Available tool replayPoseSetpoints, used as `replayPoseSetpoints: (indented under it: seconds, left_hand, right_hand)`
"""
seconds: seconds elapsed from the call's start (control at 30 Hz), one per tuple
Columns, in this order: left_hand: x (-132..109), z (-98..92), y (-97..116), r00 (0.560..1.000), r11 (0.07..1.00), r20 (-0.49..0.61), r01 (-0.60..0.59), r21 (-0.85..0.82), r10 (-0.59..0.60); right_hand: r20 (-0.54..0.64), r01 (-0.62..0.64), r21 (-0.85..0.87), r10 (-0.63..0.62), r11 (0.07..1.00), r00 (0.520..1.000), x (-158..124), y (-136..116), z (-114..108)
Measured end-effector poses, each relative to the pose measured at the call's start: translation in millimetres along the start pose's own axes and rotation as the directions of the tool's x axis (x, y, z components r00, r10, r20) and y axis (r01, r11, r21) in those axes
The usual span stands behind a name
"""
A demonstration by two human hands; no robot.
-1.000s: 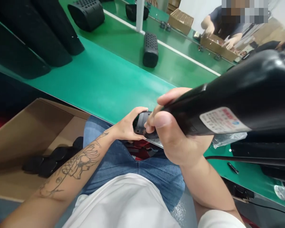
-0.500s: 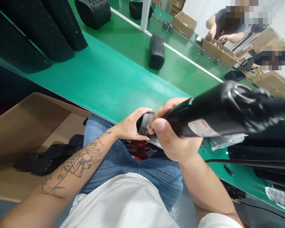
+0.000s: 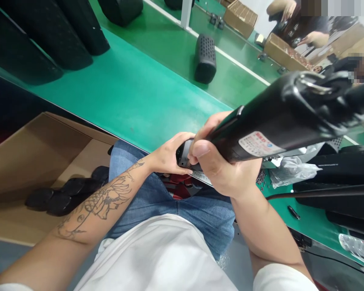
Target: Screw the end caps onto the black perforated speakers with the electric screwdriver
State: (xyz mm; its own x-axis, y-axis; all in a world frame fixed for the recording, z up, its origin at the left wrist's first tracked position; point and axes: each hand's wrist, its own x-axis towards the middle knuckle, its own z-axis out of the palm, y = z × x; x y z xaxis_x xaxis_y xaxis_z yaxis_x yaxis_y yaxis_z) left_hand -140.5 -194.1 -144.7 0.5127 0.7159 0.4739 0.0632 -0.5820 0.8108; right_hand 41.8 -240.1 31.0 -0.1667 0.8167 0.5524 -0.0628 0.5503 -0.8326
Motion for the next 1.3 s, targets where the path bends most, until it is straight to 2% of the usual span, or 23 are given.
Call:
replayPoseSetpoints:
  seconds: [0.3,0.43,0.57,0.63,0.7,0.8,0.87,0.93,1.0,1.07,1.13,1.23,1.3]
  left_hand:
    - [-0.3,0.5,1.2,1.0,1.0,-0.009,0.0,0.02,0.0]
    - [0.0,1.1,3.2,1.0,1.0,-0.01,0.011,0.017,-0.011]
    - [-0.3,0.8,2.3,0.999,0.999,0.007,0.032,0.019,-0.032]
    - [-1.2,-1.4,3.0,0.998,0.998,0.03,0.05,0.024,-0.051]
    - [-2.8,-4.5,5.9,0.993,0.995,0.066,0.091,0.037,-0.093]
    - [-7.2,-8.5,12.9,0.988,0.989,0.085,0.124,0.083,-0.131]
    - [-11.1,-10.5,16.8,0.992,0.986,0.035,0.12,0.118,-0.124]
    - [-13.8,-13.2,19.1,0.988,0.977,-0.033,0.155,0.148,-0.152]
    - [-11.1,-17.2,18.9,0.966,0.954,-0.089,0.254,0.162,-0.242]
    - [1.0,-21.4,14.9,0.925,0.915,-0.161,0.369,0.165,-0.344]
    - [25.1,-23.0,5.0,0.89,0.888,-0.256,0.427,0.171,-0.378]
    - [82.5,-14.5,-21.6,0.888,0.91,-0.362,0.369,0.191,-0.284]
    - [130.7,1.1,-42.9,0.891,0.934,-0.401,0.306,0.187,-0.212]
  right_hand:
    - [0.216,-0.019,0.055,0.006,0.998,0.976,2.1,5.4,-10.4]
    - [0.241,-0.029,0.072,0.011,0.997,0.97,0.2,10.2,-14.3]
    - [0.204,-0.041,0.015,0.037,0.999,0.978,-4.6,9.8,-8.7]
    - [0.131,-0.03,-0.02,0.032,0.999,0.991,-4.7,2.5,-6.9]
    - [0.003,0.011,-0.017,-0.011,1.0,1.0,-1.5,-9.7,-12.7]
    - [-0.236,0.087,-0.044,-0.095,0.995,0.967,7.0,-28.3,-45.3]
    - [-0.425,0.077,-0.177,-0.147,0.981,0.893,11.3,-33.4,-82.4]
    - [-0.593,-0.006,-0.351,-0.217,0.936,0.775,11.5,-29.5,-124.9]
    - [-0.682,-0.106,-0.46,-0.274,0.882,0.679,7.0,-17.8,-163.8]
    - [-0.701,-0.142,-0.488,-0.29,0.861,0.652,-0.8,-2.7,-191.8]
    - [-0.703,-0.133,-0.462,-0.271,0.877,0.657,-9.9,11.0,-207.1]
    - [-0.695,-0.118,-0.4,-0.217,0.909,0.686,-21.9,22.0,-213.6]
    - [-0.692,-0.117,-0.363,-0.184,0.924,0.698,-27.6,22.2,-212.9]
